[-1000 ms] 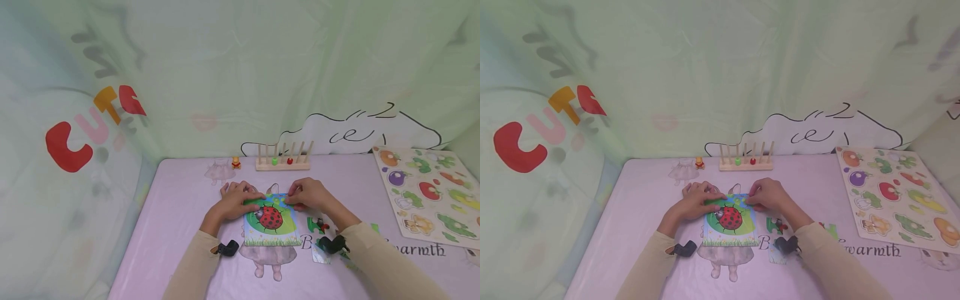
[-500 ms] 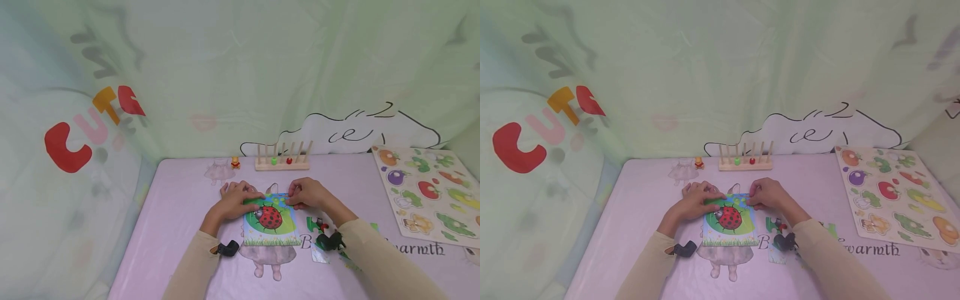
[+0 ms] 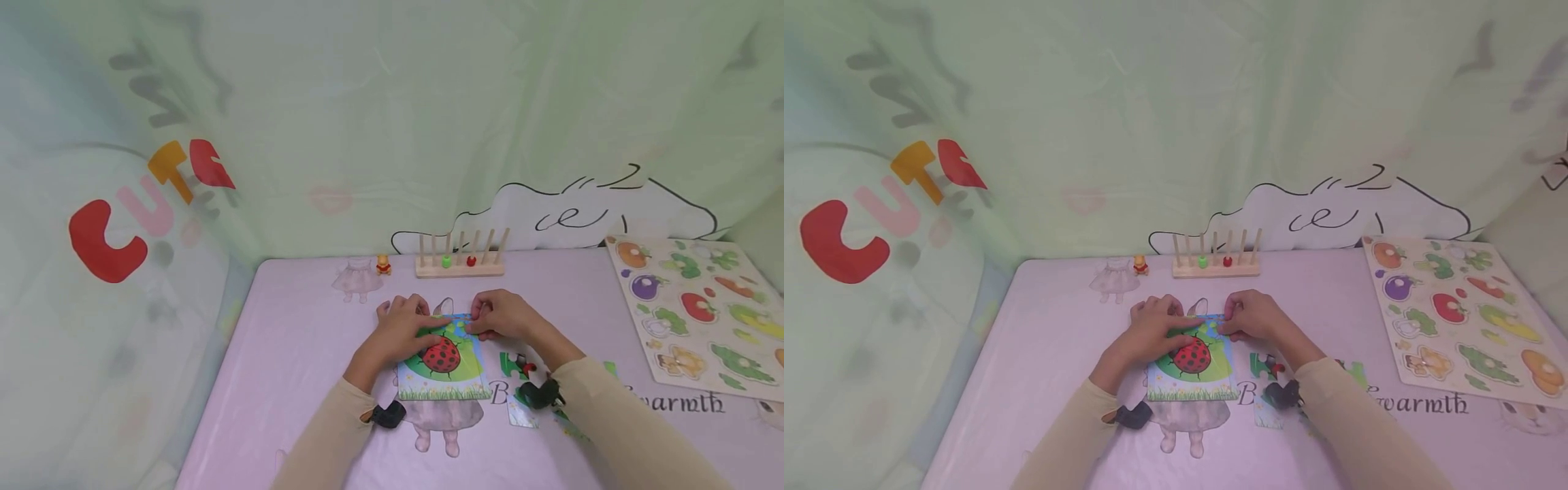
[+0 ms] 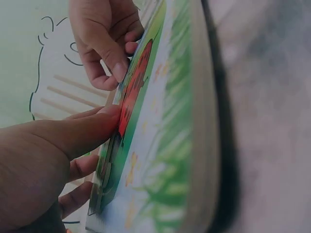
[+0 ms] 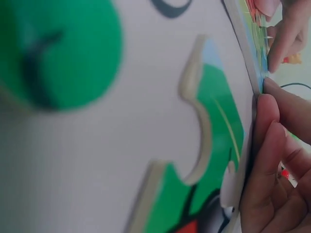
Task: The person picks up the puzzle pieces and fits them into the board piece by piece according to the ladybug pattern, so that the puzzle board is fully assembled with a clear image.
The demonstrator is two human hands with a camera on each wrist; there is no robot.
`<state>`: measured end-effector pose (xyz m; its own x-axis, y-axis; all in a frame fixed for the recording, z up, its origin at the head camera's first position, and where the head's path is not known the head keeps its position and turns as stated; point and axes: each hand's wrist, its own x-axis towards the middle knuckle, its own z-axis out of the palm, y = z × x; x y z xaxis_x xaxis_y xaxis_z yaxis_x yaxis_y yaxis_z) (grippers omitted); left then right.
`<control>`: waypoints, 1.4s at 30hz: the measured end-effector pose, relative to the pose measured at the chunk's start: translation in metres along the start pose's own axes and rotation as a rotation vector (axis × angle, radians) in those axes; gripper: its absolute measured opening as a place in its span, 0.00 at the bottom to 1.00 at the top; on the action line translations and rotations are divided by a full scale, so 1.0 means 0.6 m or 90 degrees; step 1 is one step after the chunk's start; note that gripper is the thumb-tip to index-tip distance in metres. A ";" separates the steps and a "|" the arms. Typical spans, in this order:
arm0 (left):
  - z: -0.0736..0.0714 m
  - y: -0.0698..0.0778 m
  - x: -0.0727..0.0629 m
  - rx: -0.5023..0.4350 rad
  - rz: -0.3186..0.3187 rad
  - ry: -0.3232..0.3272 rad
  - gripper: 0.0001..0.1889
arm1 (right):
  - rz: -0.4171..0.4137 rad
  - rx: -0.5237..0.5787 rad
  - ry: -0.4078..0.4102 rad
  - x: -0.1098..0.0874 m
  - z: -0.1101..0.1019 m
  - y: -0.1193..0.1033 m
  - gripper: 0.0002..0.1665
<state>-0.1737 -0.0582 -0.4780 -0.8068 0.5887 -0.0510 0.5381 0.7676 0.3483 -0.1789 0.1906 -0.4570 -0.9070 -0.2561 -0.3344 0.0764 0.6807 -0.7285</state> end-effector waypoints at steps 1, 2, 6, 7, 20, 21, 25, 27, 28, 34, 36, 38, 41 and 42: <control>0.001 0.001 0.000 0.008 -0.003 0.000 0.21 | -0.004 -0.001 -0.001 0.000 0.000 0.001 0.15; 0.002 0.001 0.001 0.014 -0.007 0.001 0.21 | -0.010 0.000 -0.005 0.000 0.000 0.001 0.15; 0.005 0.001 0.003 0.024 -0.015 0.002 0.21 | -0.031 0.005 -0.020 0.000 -0.001 0.003 0.17; 0.005 0.001 0.004 0.026 -0.016 0.001 0.20 | -0.036 0.008 -0.024 0.000 -0.002 0.004 0.18; 0.006 0.020 0.006 -0.006 -0.036 0.066 0.18 | -0.021 0.007 -0.033 0.005 0.000 0.009 0.23; 0.007 0.022 0.006 -0.001 -0.041 0.068 0.18 | -0.021 0.004 -0.033 0.005 0.000 0.009 0.22; 0.011 0.025 0.010 0.017 -0.058 0.069 0.17 | -0.022 0.003 -0.034 0.002 -0.001 0.009 0.20; 0.012 0.026 0.011 0.022 -0.064 0.066 0.16 | -0.019 0.016 -0.038 0.000 -0.002 0.009 0.20; 0.012 0.027 0.011 0.022 -0.067 0.065 0.16 | -0.015 0.022 -0.041 -0.001 -0.002 0.009 0.20; 0.009 0.034 0.011 0.028 -0.084 0.055 0.15 | 0.024 0.046 -0.047 -0.001 -0.004 0.006 0.19; 0.008 0.036 0.011 0.032 -0.090 0.053 0.15 | 0.037 0.048 -0.046 0.000 -0.004 0.006 0.18; 0.008 0.037 0.011 0.033 -0.093 0.054 0.15 | 0.045 0.047 -0.045 0.002 -0.004 0.005 0.17; 0.008 0.039 0.011 0.032 -0.096 0.054 0.16 | 0.049 0.039 -0.040 0.004 -0.003 0.004 0.16; 0.007 0.039 0.011 0.030 -0.096 0.054 0.17 | 0.049 0.036 -0.039 0.004 -0.003 0.004 0.15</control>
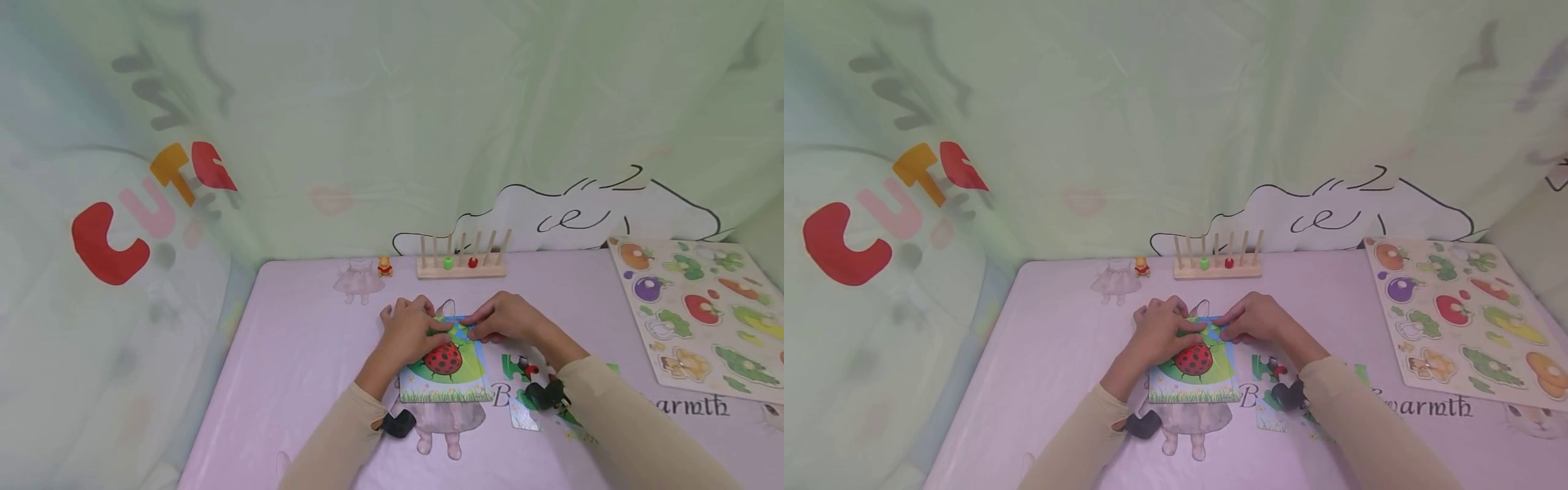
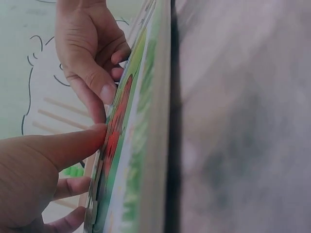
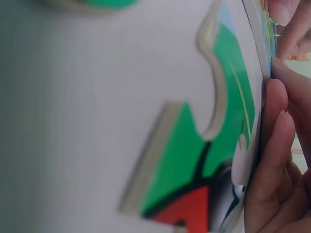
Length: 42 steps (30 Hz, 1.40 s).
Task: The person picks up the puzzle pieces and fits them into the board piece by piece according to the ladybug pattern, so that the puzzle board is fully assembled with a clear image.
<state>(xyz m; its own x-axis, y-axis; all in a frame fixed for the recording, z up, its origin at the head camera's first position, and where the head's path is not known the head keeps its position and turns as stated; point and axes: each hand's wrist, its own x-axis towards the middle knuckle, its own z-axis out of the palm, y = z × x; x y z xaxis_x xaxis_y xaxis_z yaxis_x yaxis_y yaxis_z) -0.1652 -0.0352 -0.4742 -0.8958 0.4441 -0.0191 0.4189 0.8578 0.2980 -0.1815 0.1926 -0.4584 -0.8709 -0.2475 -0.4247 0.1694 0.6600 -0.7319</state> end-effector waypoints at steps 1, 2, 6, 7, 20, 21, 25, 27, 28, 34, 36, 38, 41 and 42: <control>0.000 0.001 0.000 -0.002 0.001 0.000 0.17 | -0.001 -0.002 0.002 0.000 0.000 0.000 0.15; 0.000 0.002 0.000 -0.003 0.001 -0.001 0.18 | -0.001 -0.003 0.003 0.000 0.000 0.000 0.15; 0.001 0.003 0.002 0.001 0.003 -0.008 0.18 | -0.002 0.002 0.001 -0.001 -0.001 0.001 0.15; 0.001 0.003 0.002 0.003 0.003 -0.010 0.18 | -0.002 0.008 -0.002 -0.001 -0.001 0.002 0.16; 0.014 -0.007 0.008 -0.016 -0.018 -0.013 0.16 | 0.008 0.027 -0.007 0.002 -0.002 0.005 0.28; 0.015 -0.007 0.008 -0.021 -0.019 -0.012 0.17 | 0.011 0.027 -0.005 0.002 -0.001 0.004 0.28; 0.017 -0.009 0.008 -0.033 -0.020 -0.008 0.17 | 0.025 0.028 0.005 0.003 0.001 0.002 0.27; 0.017 -0.010 0.008 -0.035 -0.019 -0.008 0.17 | 0.031 0.028 0.009 0.004 0.002 0.000 0.27; 0.017 -0.010 0.008 -0.036 -0.019 -0.008 0.17 | 0.035 0.027 0.011 0.004 0.003 -0.001 0.27; 0.014 -0.012 0.006 -0.042 -0.015 -0.008 0.17 | 0.046 0.024 0.020 0.007 0.005 -0.006 0.27; 0.013 -0.012 0.006 -0.044 -0.011 -0.007 0.17 | 0.045 0.026 0.020 0.008 0.005 -0.006 0.26; 0.014 -0.013 0.006 -0.044 -0.009 -0.006 0.17 | 0.044 0.027 0.022 0.008 0.005 -0.006 0.25; 0.014 -0.012 0.006 -0.045 -0.005 -0.006 0.17 | 0.047 0.030 0.024 0.009 0.005 -0.005 0.24; 0.014 -0.012 0.005 -0.045 -0.005 -0.006 0.17 | 0.048 0.032 0.024 0.009 0.005 -0.004 0.24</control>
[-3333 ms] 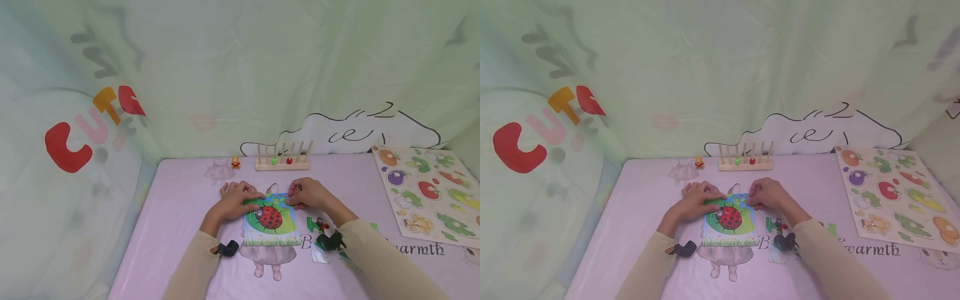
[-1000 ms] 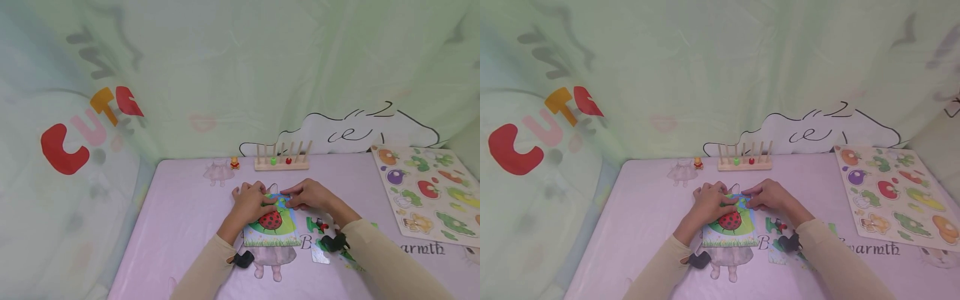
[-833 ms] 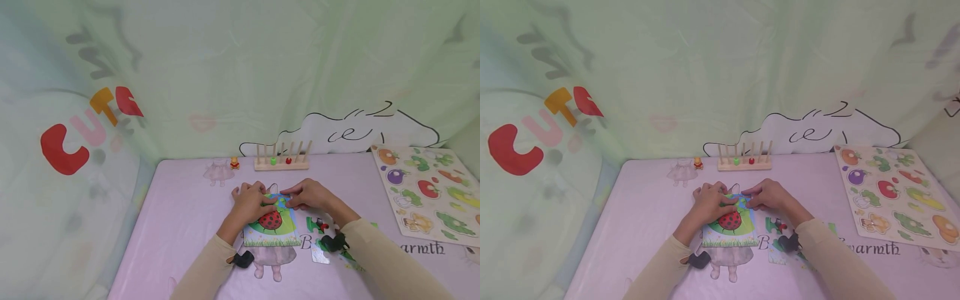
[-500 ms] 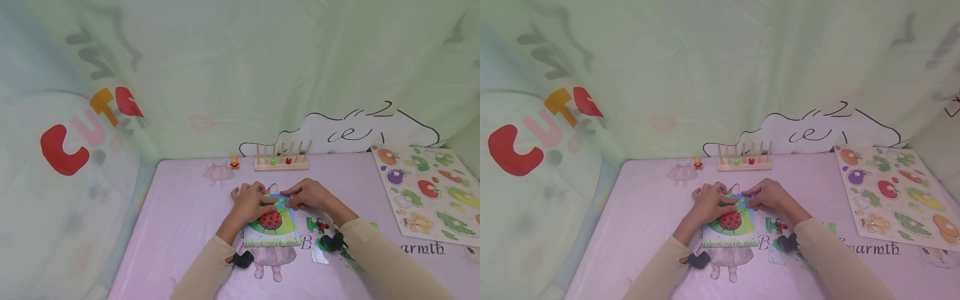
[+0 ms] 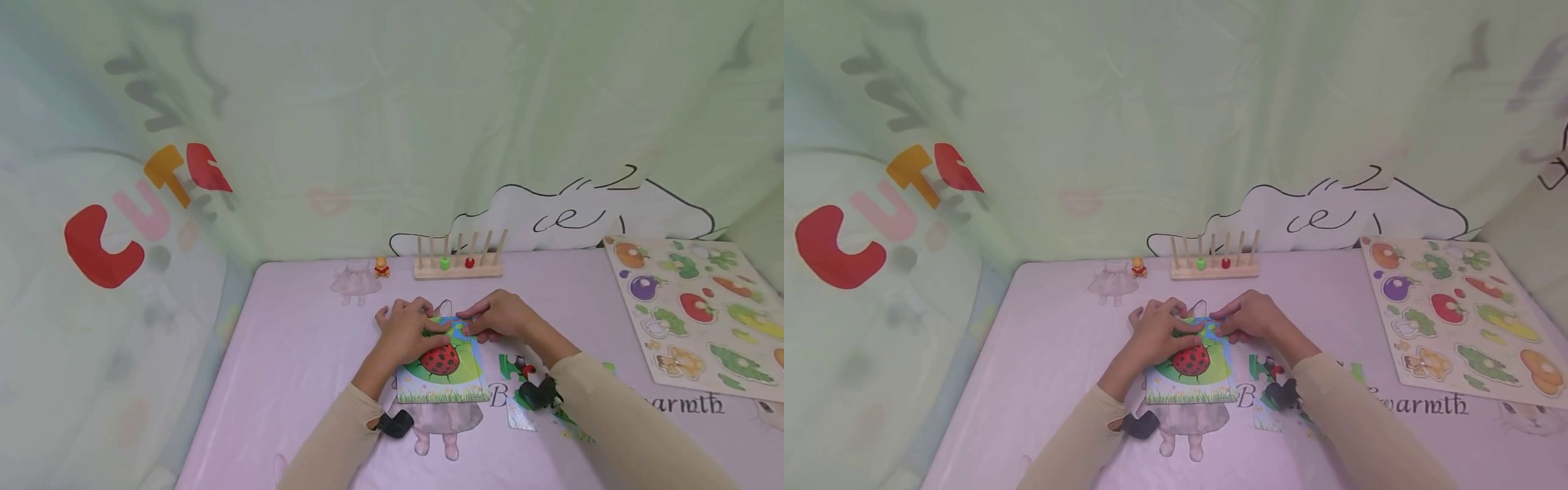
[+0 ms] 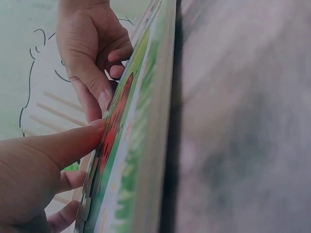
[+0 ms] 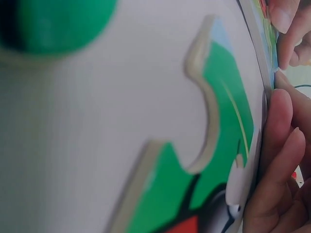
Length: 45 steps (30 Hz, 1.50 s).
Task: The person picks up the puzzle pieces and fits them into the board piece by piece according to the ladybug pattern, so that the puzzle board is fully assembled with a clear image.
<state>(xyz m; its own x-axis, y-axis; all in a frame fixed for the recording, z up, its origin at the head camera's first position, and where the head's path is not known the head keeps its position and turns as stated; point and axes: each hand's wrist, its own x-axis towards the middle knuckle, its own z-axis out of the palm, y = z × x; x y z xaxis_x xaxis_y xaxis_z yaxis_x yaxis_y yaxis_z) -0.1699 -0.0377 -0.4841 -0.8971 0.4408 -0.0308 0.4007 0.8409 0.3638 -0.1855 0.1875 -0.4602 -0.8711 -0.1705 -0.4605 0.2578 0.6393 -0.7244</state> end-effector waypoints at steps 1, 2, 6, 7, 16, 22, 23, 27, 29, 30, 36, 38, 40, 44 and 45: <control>0.000 0.000 0.000 0.000 0.000 0.000 0.17 | 0.001 0.003 -0.001 0.000 0.000 0.000 0.23; 0.000 0.000 0.000 0.000 0.001 0.000 0.17 | 0.003 0.005 -0.002 0.001 0.000 0.000 0.23; -0.001 0.000 -0.001 -0.004 0.002 0.001 0.17 | 0.004 0.013 -0.003 0.003 0.000 0.001 0.22; -0.002 0.000 -0.001 -0.006 0.003 0.001 0.17 | 0.004 0.014 -0.002 0.003 0.000 0.001 0.21; -0.003 -0.001 -0.001 0.001 0.006 -0.005 0.17 | 0.005 0.015 -0.003 -0.001 0.000 -0.002 0.21; -0.002 -0.004 -0.001 -0.001 0.009 -0.004 0.17 | 0.007 0.014 -0.002 -0.001 0.000 -0.003 0.21; -0.002 -0.004 -0.001 -0.002 0.009 -0.002 0.17 | 0.008 0.014 0.001 -0.001 0.000 -0.003 0.21; 0.000 -0.006 -0.001 -0.001 0.011 0.001 0.17 | 0.000 0.005 0.004 0.000 0.000 -0.002 0.21; -0.001 -0.007 -0.001 -0.007 0.014 -0.003 0.17 | 0.000 0.002 0.004 0.000 0.000 -0.001 0.21; -0.001 -0.008 -0.001 -0.011 0.015 -0.007 0.17 | 0.001 0.001 0.004 0.000 0.000 -0.001 0.21; -0.011 -0.017 -0.001 -0.013 0.038 -0.048 0.17 | -0.006 -0.008 0.004 -0.002 0.001 -0.001 0.22; -0.018 -0.022 -0.003 0.000 0.055 -0.063 0.18 | -0.010 -0.009 0.003 -0.003 0.002 -0.001 0.22; -0.026 -0.029 -0.007 0.013 0.077 -0.074 0.18 | -0.017 -0.012 -0.001 -0.003 0.001 -0.002 0.23; -0.043 -0.044 -0.019 0.040 0.121 -0.079 0.19 | -0.041 -0.023 -0.014 -0.006 -0.004 0.000 0.22; -0.046 -0.048 -0.023 0.049 0.130 -0.079 0.19 | -0.051 -0.027 -0.021 -0.008 -0.007 0.001 0.22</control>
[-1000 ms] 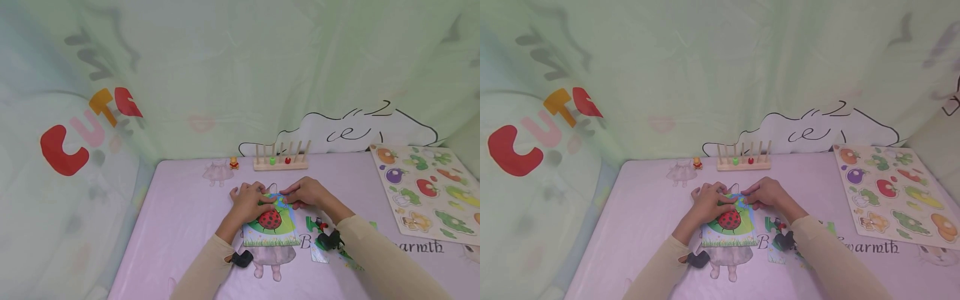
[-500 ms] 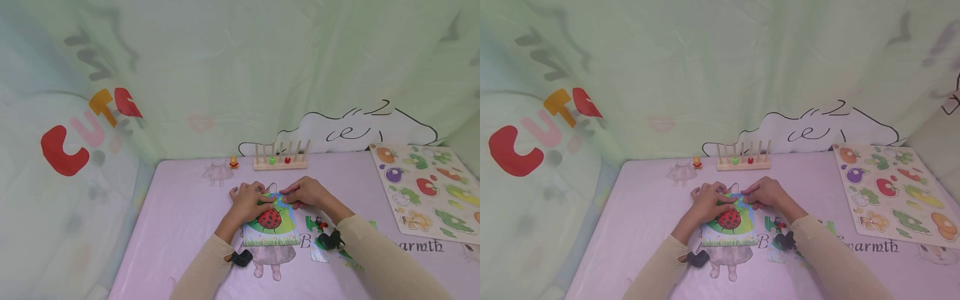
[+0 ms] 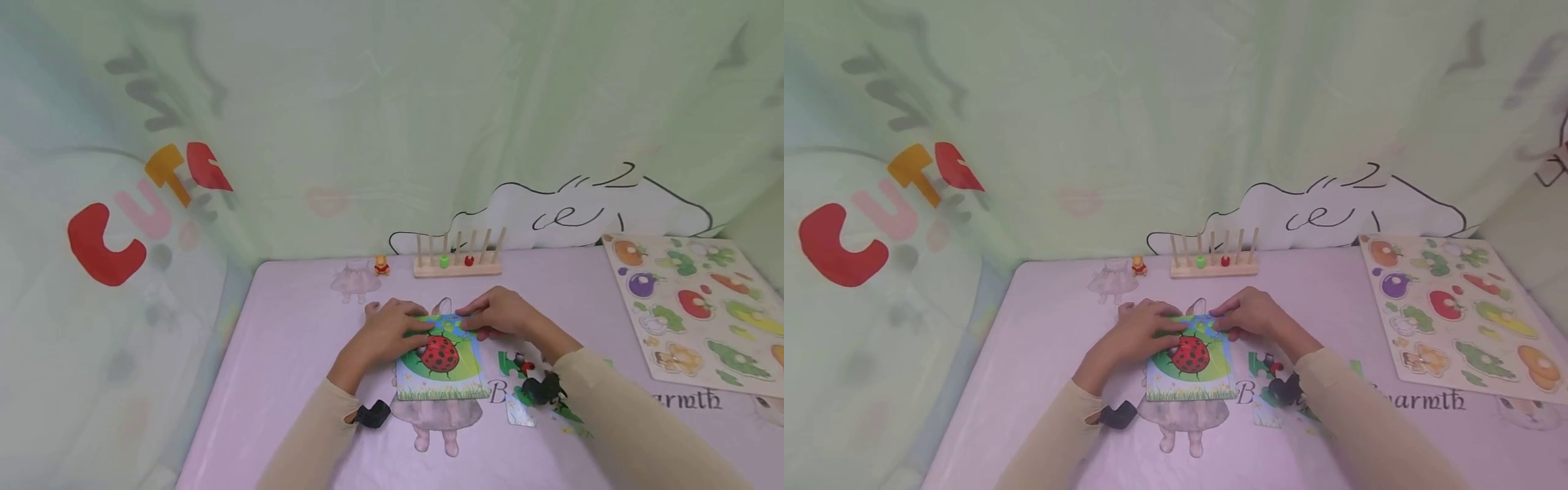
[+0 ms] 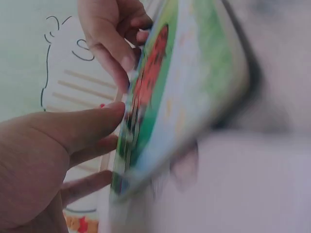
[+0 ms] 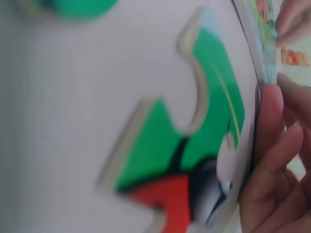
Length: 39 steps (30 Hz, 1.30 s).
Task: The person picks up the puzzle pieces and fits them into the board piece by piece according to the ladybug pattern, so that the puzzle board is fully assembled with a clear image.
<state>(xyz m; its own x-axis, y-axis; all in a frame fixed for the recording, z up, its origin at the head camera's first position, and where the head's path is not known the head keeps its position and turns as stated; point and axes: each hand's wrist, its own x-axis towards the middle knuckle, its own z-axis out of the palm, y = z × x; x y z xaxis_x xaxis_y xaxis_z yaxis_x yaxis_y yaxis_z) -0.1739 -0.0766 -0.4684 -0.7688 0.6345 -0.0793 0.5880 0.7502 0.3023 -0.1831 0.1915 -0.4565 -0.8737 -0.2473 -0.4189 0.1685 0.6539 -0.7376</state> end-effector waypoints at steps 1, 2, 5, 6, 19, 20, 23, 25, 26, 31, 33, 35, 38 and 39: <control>-0.001 -0.004 -0.004 0.011 0.005 0.000 0.20 | -0.012 -0.005 -0.008 -0.001 -0.003 0.002 0.23; -0.001 -0.008 -0.009 0.022 0.008 0.002 0.20 | -0.025 -0.013 -0.015 -0.003 -0.005 0.004 0.24; 0.003 -0.022 -0.022 0.053 0.004 -0.001 0.22 | -0.080 -0.047 -0.025 -0.011 -0.013 0.010 0.28; 0.003 -0.025 -0.027 0.061 0.004 -0.003 0.23 | -0.094 -0.060 -0.024 -0.015 -0.016 0.010 0.29; -0.014 -0.036 -0.071 0.075 0.021 -0.052 0.34 | -0.145 -0.226 0.024 -0.092 -0.042 0.049 0.16; -0.013 -0.037 -0.071 0.071 0.020 -0.054 0.36 | -0.144 -0.235 0.025 -0.099 -0.043 0.053 0.16; -0.014 -0.040 -0.072 0.060 0.021 -0.053 0.41 | -0.141 -0.252 0.028 -0.116 -0.046 0.061 0.17; -0.013 -0.042 -0.072 0.054 0.020 -0.052 0.43 | -0.137 -0.261 0.029 -0.124 -0.047 0.066 0.17; -0.012 -0.043 -0.072 0.054 0.019 -0.051 0.43 | -0.134 -0.264 0.029 -0.127 -0.047 0.069 0.18; -0.011 -0.047 -0.073 0.055 0.012 -0.051 0.44 | -0.104 -0.263 0.027 -0.131 -0.044 0.081 0.20; -0.010 -0.047 -0.073 0.051 0.006 -0.055 0.43 | -0.097 -0.258 0.026 -0.129 -0.042 0.084 0.21; -0.010 -0.047 -0.073 0.043 0.000 -0.057 0.43 | -0.098 -0.259 0.028 -0.128 -0.038 0.087 0.22; -0.008 -0.047 -0.074 0.033 -0.009 -0.060 0.43 | -0.116 -0.275 0.039 -0.126 -0.034 0.090 0.22; -0.007 -0.046 -0.075 0.028 -0.011 -0.059 0.43 | -0.122 -0.283 0.043 -0.126 -0.033 0.091 0.22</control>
<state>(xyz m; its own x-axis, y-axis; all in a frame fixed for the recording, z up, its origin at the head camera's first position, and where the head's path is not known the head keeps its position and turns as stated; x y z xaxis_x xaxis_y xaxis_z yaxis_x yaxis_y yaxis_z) -0.1567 -0.1266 -0.4692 -0.7533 0.6348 -0.1722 0.5874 0.7671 0.2580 -0.1171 0.2601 -0.4545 -0.9001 -0.3554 -0.2520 -0.1958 0.8468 -0.4946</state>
